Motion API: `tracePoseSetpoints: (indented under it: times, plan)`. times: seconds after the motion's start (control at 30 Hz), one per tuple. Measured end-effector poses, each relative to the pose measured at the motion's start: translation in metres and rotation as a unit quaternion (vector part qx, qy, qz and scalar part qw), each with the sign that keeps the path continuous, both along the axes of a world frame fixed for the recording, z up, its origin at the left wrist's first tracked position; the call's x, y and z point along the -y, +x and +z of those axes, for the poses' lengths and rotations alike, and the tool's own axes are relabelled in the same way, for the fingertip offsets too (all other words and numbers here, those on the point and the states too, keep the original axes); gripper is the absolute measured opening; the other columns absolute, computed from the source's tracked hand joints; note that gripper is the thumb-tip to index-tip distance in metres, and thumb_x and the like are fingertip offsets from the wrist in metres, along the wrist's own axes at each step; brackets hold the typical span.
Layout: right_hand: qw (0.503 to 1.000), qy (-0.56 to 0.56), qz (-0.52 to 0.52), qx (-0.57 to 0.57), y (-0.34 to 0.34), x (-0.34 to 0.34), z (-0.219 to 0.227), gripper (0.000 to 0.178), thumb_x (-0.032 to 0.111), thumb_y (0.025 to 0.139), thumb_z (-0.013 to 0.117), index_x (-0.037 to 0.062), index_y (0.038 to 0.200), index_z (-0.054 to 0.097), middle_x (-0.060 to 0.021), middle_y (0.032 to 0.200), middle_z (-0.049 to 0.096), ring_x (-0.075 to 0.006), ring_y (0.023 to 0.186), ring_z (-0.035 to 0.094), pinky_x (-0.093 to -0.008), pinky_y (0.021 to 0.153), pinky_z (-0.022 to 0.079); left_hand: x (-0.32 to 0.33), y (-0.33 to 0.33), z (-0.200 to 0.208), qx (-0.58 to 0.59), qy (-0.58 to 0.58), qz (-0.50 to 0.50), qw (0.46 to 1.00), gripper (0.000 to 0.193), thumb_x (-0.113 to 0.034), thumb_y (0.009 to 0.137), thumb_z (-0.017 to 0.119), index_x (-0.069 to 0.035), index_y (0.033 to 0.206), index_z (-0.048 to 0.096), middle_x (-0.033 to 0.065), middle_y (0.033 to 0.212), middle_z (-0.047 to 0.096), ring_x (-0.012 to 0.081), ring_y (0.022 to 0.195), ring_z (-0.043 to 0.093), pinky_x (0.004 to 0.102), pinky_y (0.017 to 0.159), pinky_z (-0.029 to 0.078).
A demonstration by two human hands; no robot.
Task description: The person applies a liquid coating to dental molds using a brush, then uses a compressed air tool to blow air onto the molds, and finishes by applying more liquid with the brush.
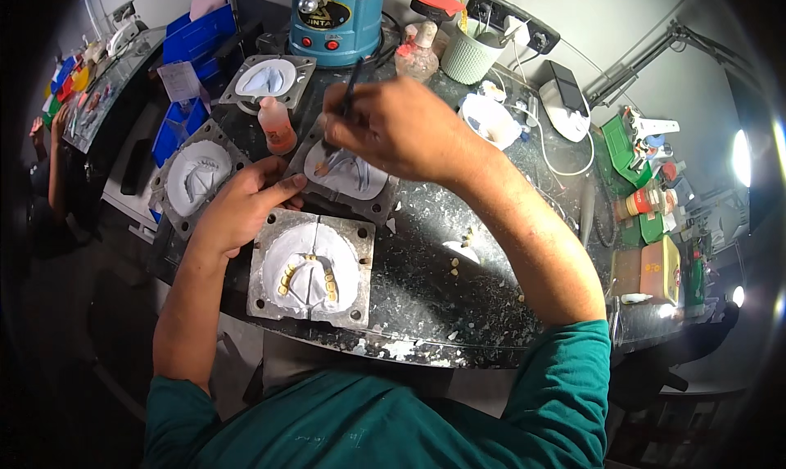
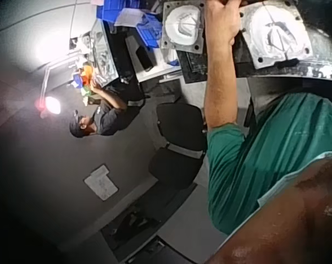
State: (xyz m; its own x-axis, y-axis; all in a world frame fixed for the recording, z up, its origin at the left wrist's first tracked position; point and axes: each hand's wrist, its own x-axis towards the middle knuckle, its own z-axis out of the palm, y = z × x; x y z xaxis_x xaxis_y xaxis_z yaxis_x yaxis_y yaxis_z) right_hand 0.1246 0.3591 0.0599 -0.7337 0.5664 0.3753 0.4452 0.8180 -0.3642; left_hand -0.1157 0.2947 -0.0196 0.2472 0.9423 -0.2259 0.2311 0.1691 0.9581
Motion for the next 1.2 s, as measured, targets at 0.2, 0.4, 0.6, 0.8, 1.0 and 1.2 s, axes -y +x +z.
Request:
tracePoseSetpoints:
  times: [0.2, 0.4, 0.6, 0.8, 1.0, 1.2]
  plan:
    - [0.999, -0.021, 0.024, 0.043, -0.011, 0.002, 0.022, 0.023, 0.026, 0.098, 0.062, 0.0036, 0.095, 0.069, -0.0149, 0.079, 0.069, -0.0339, 0.070, 0.068, -0.0422, 0.063, 0.053, 0.002, -0.002, -0.004, -0.033, 0.016, 0.008, 0.999, 0.034, -0.032, 0.099, 0.068, 0.002, 0.107, 0.066, 0.0065, 0.096, 0.070, 0.0138, 0.091, 0.064, 0.0286, 0.086, 0.047]
    - [0.992, 0.065, -0.044, 0.099, 0.006, 0.004, 0.019, 0.024, 0.029, 0.099, 0.060, 0.0074, 0.099, 0.071, -0.0116, 0.085, 0.072, -0.0306, 0.065, 0.070, -0.0402, 0.063, 0.057, 0.001, -0.001, -0.002, -0.030, 0.024, 0.004, 0.999, 0.035, -0.032, 0.099, 0.069, 0.002, 0.106, 0.066, 0.0067, 0.096, 0.070, 0.0137, 0.090, 0.064, 0.0281, 0.085, 0.047]
    - [0.987, 0.044, -0.059, 0.141, 0.004, 0.018, 0.030, 0.030, 0.032, 0.102, 0.061, 0.0028, 0.097, 0.069, -0.0139, 0.083, 0.071, -0.0305, 0.070, 0.070, -0.0398, 0.064, 0.054, 0.001, -0.001, -0.001, -0.030, 0.018, 0.009, 0.999, 0.034, -0.032, 0.098, 0.070, 0.001, 0.102, 0.066, 0.0063, 0.092, 0.070, 0.0132, 0.088, 0.063, 0.0284, 0.083, 0.047]
    - [0.990, 0.085, -0.053, 0.103, 0.010, 0.018, 0.025, 0.023, 0.026, 0.098, 0.060, 0.0043, 0.094, 0.067, -0.0108, 0.085, 0.070, -0.0329, 0.071, 0.069, -0.0428, 0.063, 0.054, 0.003, -0.001, -0.003, -0.039, 0.029, 0.016, 0.999, 0.034, -0.033, 0.097, 0.071, 0.001, 0.101, 0.065, 0.0057, 0.091, 0.068, 0.0127, 0.087, 0.062, 0.0281, 0.083, 0.046]
    - [0.990, -0.033, -0.080, 0.108, 0.016, 0.026, 0.026, 0.031, 0.029, 0.103, 0.061, 0.0002, 0.096, 0.071, -0.0100, 0.089, 0.072, -0.0210, 0.076, 0.069, -0.0356, 0.070, 0.054, 0.002, -0.001, -0.005, 0.010, -0.006, 0.007, 1.000, 0.030, -0.029, 0.097, 0.072, -0.002, 0.104, 0.065, 0.0039, 0.095, 0.067, 0.0127, 0.090, 0.058, 0.0294, 0.085, 0.045]
    - [0.974, -0.129, -0.150, -0.112, 0.044, 0.039, 0.037, 0.024, 0.014, 0.105, 0.056, -0.0045, 0.099, 0.070, -0.0062, 0.091, 0.070, -0.0118, 0.074, 0.065, -0.0253, 0.064, 0.053, 0.003, -0.002, -0.009, 0.079, 0.021, -0.005, 0.997, 0.029, -0.025, 0.099, 0.069, -0.002, 0.115, 0.062, 0.0059, 0.104, 0.068, 0.0141, 0.098, 0.063, 0.0302, 0.081, 0.047]
